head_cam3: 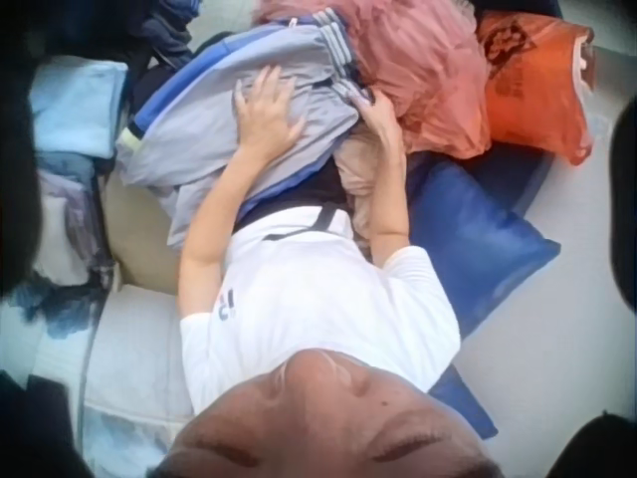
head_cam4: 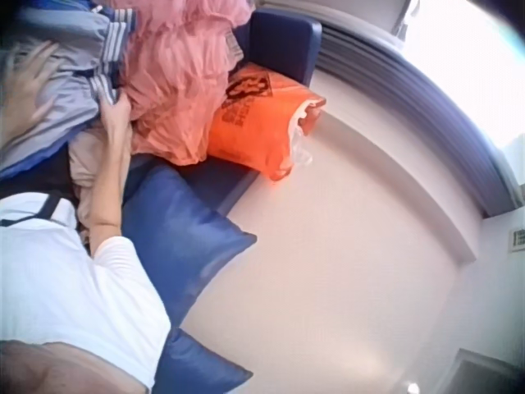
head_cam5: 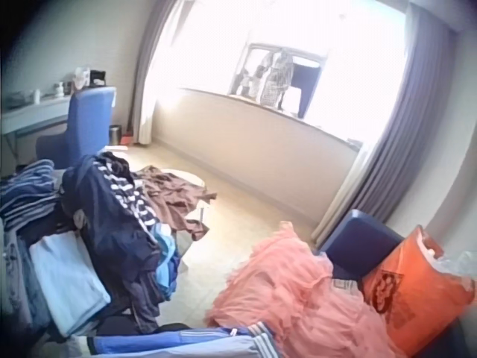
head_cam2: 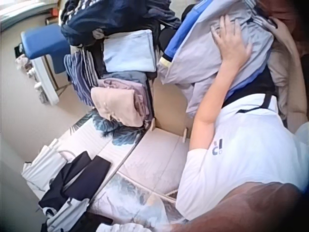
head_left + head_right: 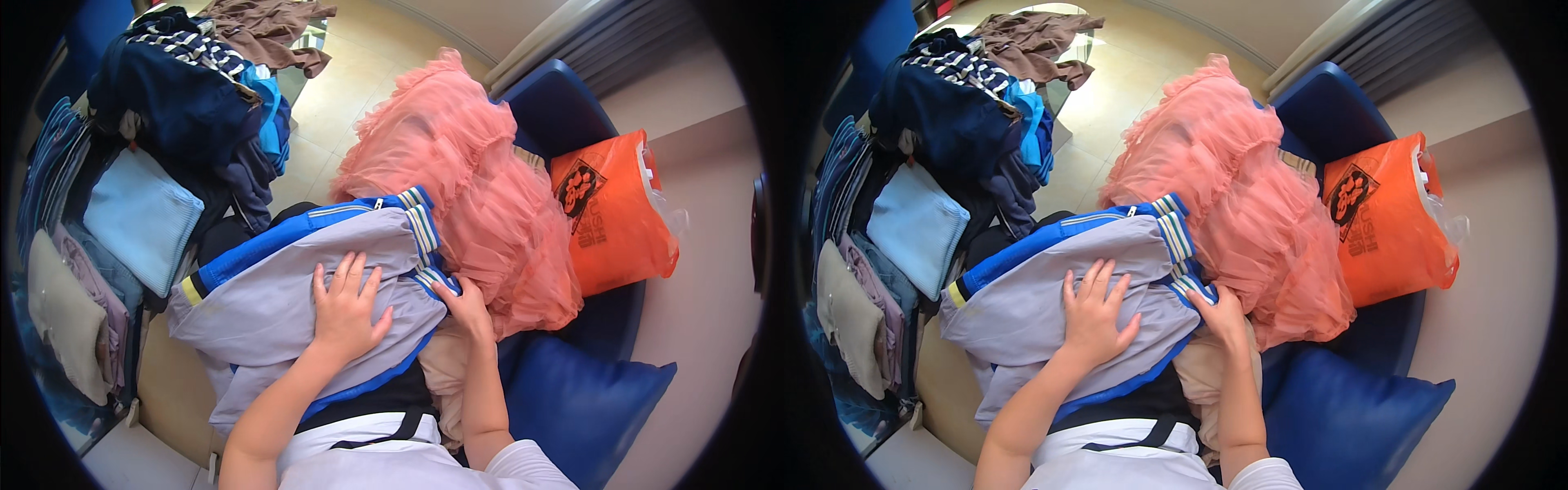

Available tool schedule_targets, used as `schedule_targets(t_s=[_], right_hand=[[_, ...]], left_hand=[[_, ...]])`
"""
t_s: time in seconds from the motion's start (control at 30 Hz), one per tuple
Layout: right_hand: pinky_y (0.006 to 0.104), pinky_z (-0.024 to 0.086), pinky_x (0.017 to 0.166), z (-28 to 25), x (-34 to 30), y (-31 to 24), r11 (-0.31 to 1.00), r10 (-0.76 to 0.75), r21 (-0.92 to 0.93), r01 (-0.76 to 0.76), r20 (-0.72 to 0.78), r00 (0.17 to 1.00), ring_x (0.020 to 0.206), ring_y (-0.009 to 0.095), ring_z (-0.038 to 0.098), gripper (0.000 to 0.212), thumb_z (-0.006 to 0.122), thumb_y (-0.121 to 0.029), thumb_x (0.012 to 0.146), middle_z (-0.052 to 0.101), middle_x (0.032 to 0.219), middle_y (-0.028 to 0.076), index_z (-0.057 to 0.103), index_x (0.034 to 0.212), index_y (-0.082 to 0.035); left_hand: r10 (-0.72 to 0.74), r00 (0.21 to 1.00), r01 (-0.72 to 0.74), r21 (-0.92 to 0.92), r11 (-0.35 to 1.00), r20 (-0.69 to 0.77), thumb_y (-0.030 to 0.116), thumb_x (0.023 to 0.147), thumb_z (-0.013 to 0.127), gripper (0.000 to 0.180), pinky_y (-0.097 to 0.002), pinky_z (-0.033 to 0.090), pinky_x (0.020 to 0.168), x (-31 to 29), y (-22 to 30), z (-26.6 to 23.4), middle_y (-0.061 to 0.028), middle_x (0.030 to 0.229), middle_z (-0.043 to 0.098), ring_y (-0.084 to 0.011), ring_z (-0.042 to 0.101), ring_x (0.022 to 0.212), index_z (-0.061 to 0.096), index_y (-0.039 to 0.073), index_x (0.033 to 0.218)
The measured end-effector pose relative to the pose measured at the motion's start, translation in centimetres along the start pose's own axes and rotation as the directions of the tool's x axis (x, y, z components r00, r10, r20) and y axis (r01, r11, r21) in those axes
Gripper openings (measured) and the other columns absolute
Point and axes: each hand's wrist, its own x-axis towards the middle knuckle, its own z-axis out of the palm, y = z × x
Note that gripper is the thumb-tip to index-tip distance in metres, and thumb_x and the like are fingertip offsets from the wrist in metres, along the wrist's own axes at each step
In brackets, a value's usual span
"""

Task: The person folds a blue and gray jacket and a dark blue pair of pants on their lap, smoothing and aligning each piece before stacking them on a growing pile of folded clothes.

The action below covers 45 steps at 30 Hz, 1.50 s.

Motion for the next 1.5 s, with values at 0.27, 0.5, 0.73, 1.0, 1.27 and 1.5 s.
schedule_targets(t_s=[0.27, 0.5, 0.73, 1.0, 1.27, 1.5], right_hand=[[0.0307, 0.05, 0.085, -0.3, 1.0, 4.1, 0.471, 0.1, 0.78, -0.411, 0.416, 0.904, 0.094, 0.016, 0.066, 0.057, 0.057, -0.049, 0.095, 0.071, 0.101, 0.014, 0.067, 0.115, 0.004], [0.0495, 0.044, 0.105, 2.9, 0.4, 1.6, -0.274, -0.273, 0.903, -0.332, 0.258, 0.927, 0.115, 0.04, 0.06, 0.084, 0.047, -0.068, 0.091, 0.059, 0.13, 0.024, 0.056, 0.127, 0.007], [0.0487, 0.043, 0.105, 8.4, -1.6, -4.9, -0.308, -0.3, 0.931, -0.197, 0.102, 0.949, 0.116, 0.039, 0.059, 0.08, 0.049, -0.065, 0.091, 0.058, 0.131, 0.023, 0.055, 0.128, 0.006], [0.0478, 0.042, 0.106, 8.3, -1.3, -6.0, -0.26, -0.34, 0.934, -0.246, 0.15, 0.928, 0.118, 0.039, 0.058, 0.076, 0.052, -0.061, 0.09, 0.057, 0.132, 0.022, 0.054, 0.129, 0.005], [0.0469, 0.042, 0.107, 8.0, -1.0, -6.8, -0.195, -0.35, 0.95, -0.243, 0.165, 0.922, 0.119, 0.038, 0.057, 0.073, 0.056, -0.057, 0.09, 0.057, 0.133, 0.022, 0.054, 0.131, 0.003], [0.0461, 0.041, 0.107, 7.8, -0.7, -7.6, -0.145, -0.378, 0.955, -0.257, 0.186, 0.907, 0.12, 0.038, 0.056, 0.07, 0.058, -0.053, 0.089, 0.056, 0.134, 0.021, 0.053, 0.132, 0.002]], left_hand=[[0.032, 0.999, -0.032, -0.005, 0.999, -0.005, 0.035, 0.074, 0.071, 0.059, -0.0636, 0.02, 0.11, 0.0, -0.1, 0.2, -0.0189, 0.14, 0.048, -0.0341, 0.04, 0.135, 0.062, 0.007, 0.125], [0.031, 0.999, -0.032, -0.034, 0.999, -0.018, 0.034, 0.073, 0.071, 0.06, -0.0627, 0.02, 0.11, -0.3, -0.4, 0.0, -0.0175, 0.141, 0.049, -0.0333, 0.042, 0.135, 0.061, 0.008, 0.126], [0.054, 0.998, -0.056, -0.115, 0.992, -0.022, 0.034, 0.073, 0.071, 0.061, -0.062, 0.02, 0.11, -0.4, -0.5, -0.6, -0.0162, 0.142, 0.049, -0.0325, 0.042, 0.135, 0.06, 0.009, 0.128], [0.036, 0.999, -0.036, -0.095, 0.995, 0.0, 0.041, 0.075, 0.071, 0.061, -0.0622, 0.019, 0.11, -0.8, -0.5, -0.4, -0.0161, 0.142, 0.049, -0.033, 0.042, 0.135, 0.06, 0.012, 0.128], [0.129, 0.991, -0.122, -0.144, 0.982, 0.041, 0.053, 0.065, 0.078, 0.075, -0.0617, 0.021, 0.11, -0.7, -0.7, -1.4, -0.0245, 0.148, 0.037, -0.0397, 0.037, 0.137, 0.062, 0.012, 0.126], [0.146, 0.988, -0.134, -0.189, 0.973, 0.047, 0.046, 0.061, 0.082, 0.076, -0.0551, 0.026, 0.11, 1.3, 0.2, -0.5, -0.0317, 0.151, 0.028, -0.043, 0.038, 0.133, 0.062, 0.012, 0.126]])
